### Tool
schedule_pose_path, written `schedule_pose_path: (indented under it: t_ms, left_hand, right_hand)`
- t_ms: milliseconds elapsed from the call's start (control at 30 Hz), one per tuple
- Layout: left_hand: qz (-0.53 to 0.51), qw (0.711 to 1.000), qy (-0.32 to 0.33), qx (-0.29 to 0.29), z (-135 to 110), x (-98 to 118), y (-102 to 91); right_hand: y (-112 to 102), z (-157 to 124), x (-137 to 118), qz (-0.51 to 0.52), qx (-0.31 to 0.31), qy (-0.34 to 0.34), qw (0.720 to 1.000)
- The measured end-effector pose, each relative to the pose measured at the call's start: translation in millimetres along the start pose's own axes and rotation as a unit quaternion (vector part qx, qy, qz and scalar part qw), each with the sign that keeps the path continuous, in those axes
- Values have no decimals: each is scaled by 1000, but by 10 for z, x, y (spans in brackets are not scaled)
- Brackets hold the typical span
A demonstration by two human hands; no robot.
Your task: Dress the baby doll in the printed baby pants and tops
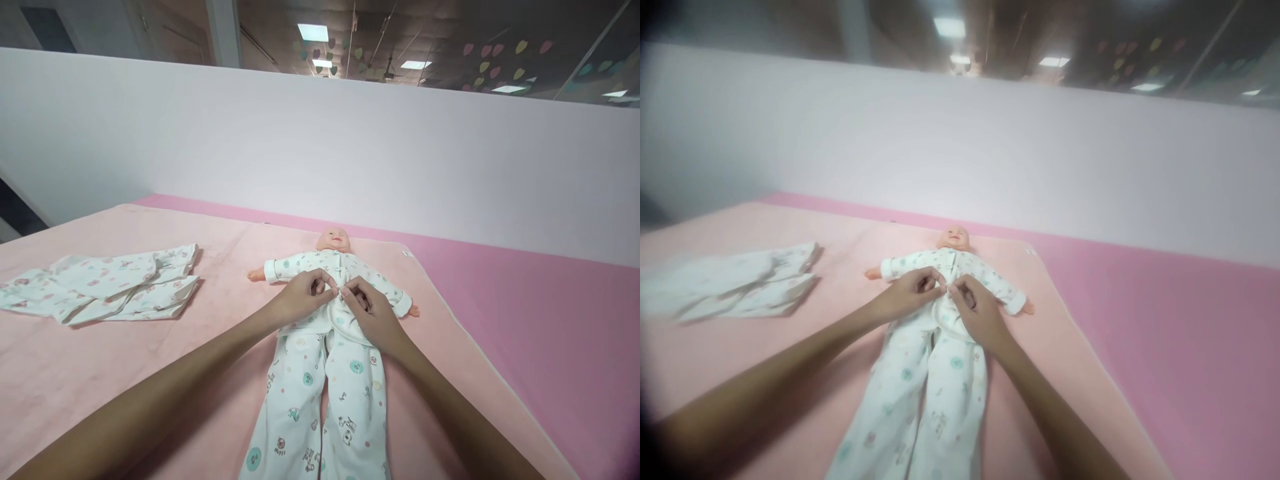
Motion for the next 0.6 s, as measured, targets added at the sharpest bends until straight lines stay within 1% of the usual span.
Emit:
schedule_pose_path:
  t_ms: [67,133,200,300,367,433,500,600]
  left_hand:
    - [-1,1000,3,-3,-7,-3,-8]
    - [-1,1000,1,4,-17,3,-25]
    - [8,1000,-7,19,-10,22,-54]
    - [43,998,-10,51,78,83,-123]
    - [79,994,-14,69,186,117,-163]
    - [109,991,-25,70,304,119,-170]
    - [116,991,-37,61,396,90,-147]
    - [109,991,-37,62,457,41,-99]
  right_hand:
    - [-44,-6,-29,-33,-7,-16,999]
    - [-105,12,-53,-62,-14,-18,998]
    - [-171,79,-77,-81,-14,-1,997]
    - [-231,282,-150,-116,-8,31,993]
    - [-221,446,-199,-167,-19,60,984]
    - [-184,590,-207,-221,-36,102,969]
    - [-138,694,-157,-254,-48,138,956]
    - [-85,780,-6,-257,-49,162,951]
Point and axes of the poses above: each hand's wrist, its own z-axis towards the middle knuckle, its own y-axis out of the palm, x = y × z, the point moved 4 cm from there along z, towards the middle knuckle, and after that the axes turned 5 degrees about x, right-handed, at the moved point
